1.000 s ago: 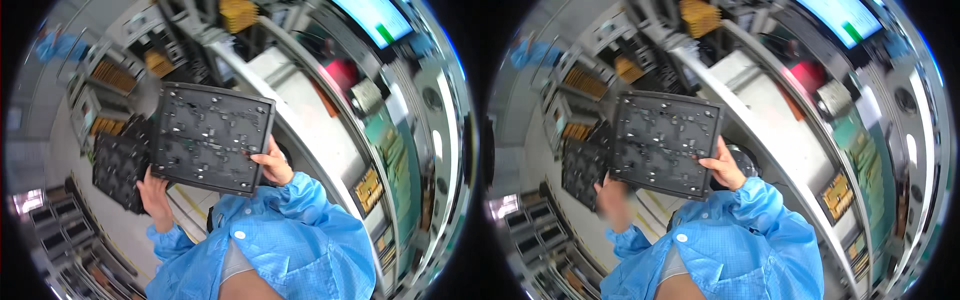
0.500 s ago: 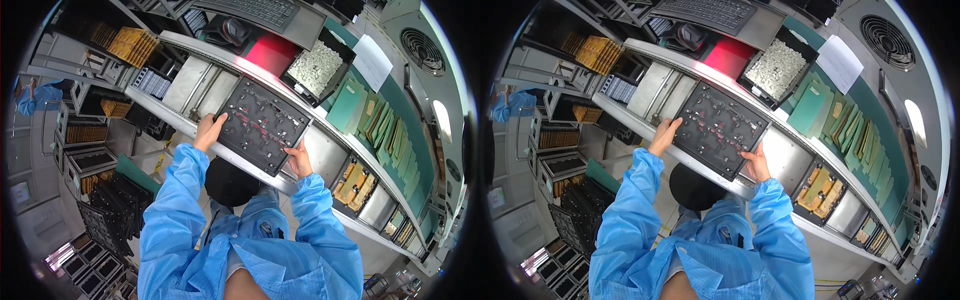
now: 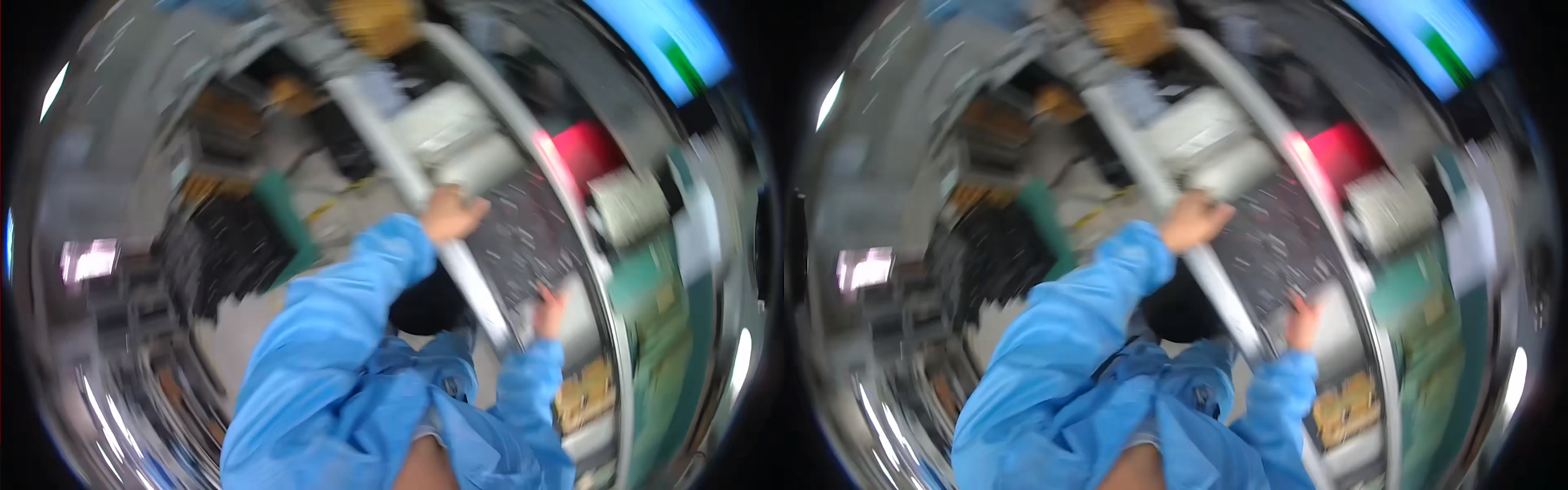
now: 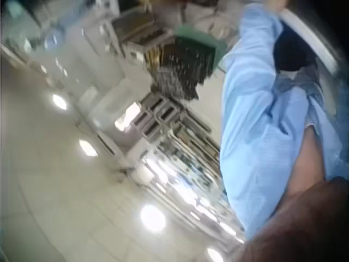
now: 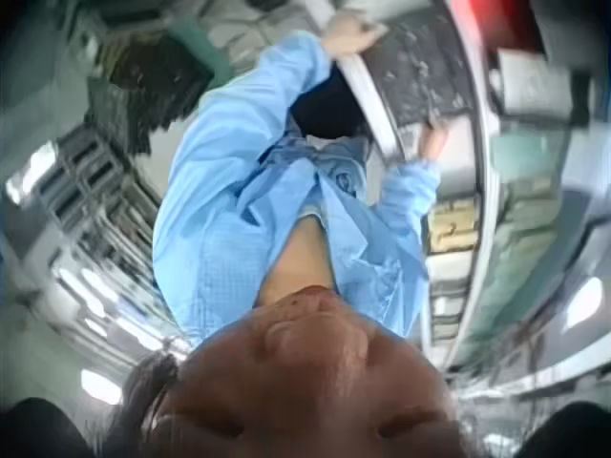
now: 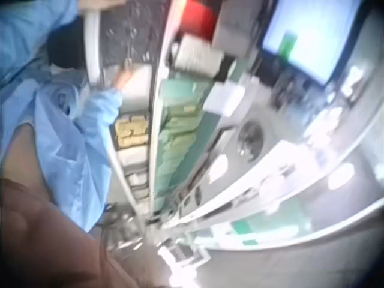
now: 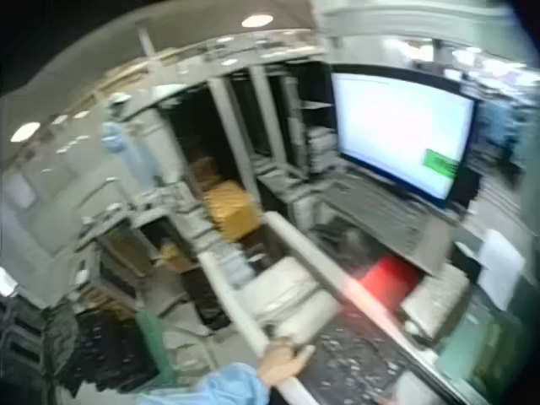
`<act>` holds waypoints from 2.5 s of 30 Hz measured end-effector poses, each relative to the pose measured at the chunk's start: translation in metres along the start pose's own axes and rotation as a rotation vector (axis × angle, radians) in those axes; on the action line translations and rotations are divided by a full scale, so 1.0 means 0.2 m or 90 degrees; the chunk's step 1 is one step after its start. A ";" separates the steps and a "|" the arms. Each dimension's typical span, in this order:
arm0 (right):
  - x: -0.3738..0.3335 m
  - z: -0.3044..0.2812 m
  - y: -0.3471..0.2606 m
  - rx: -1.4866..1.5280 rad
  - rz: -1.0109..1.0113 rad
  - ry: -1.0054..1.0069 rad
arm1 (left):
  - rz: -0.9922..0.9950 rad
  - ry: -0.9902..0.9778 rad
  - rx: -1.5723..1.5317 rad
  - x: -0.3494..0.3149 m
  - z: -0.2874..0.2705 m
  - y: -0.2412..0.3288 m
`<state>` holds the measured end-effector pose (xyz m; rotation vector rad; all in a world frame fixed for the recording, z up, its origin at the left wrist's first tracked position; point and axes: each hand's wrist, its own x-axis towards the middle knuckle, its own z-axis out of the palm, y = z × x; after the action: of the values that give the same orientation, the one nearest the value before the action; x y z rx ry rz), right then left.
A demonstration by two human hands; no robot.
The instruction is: Manual assembly and inspection of components on printed circuit boards at an industrial workstation.
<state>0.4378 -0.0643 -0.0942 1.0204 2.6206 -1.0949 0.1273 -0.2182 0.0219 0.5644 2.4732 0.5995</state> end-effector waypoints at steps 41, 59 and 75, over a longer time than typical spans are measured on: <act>0.02 -0.16 -1.28 1.069 -0.146 -0.127 | 0.291 0.316 0.088 0.01 -0.94 -0.92; 0.90 -0.15 -1.07 0.998 0.363 0.201 | 0.088 -0.287 -0.302 1.45 -0.61 0.03; 0.86 -0.08 -1.13 0.649 0.220 0.276 | 0.097 -0.145 -0.160 1.40 -0.57 -0.05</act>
<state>0.1661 -0.0750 -0.0107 1.9528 1.8807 -2.3742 -0.1576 -0.1211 -0.0059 0.6833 2.1158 0.8430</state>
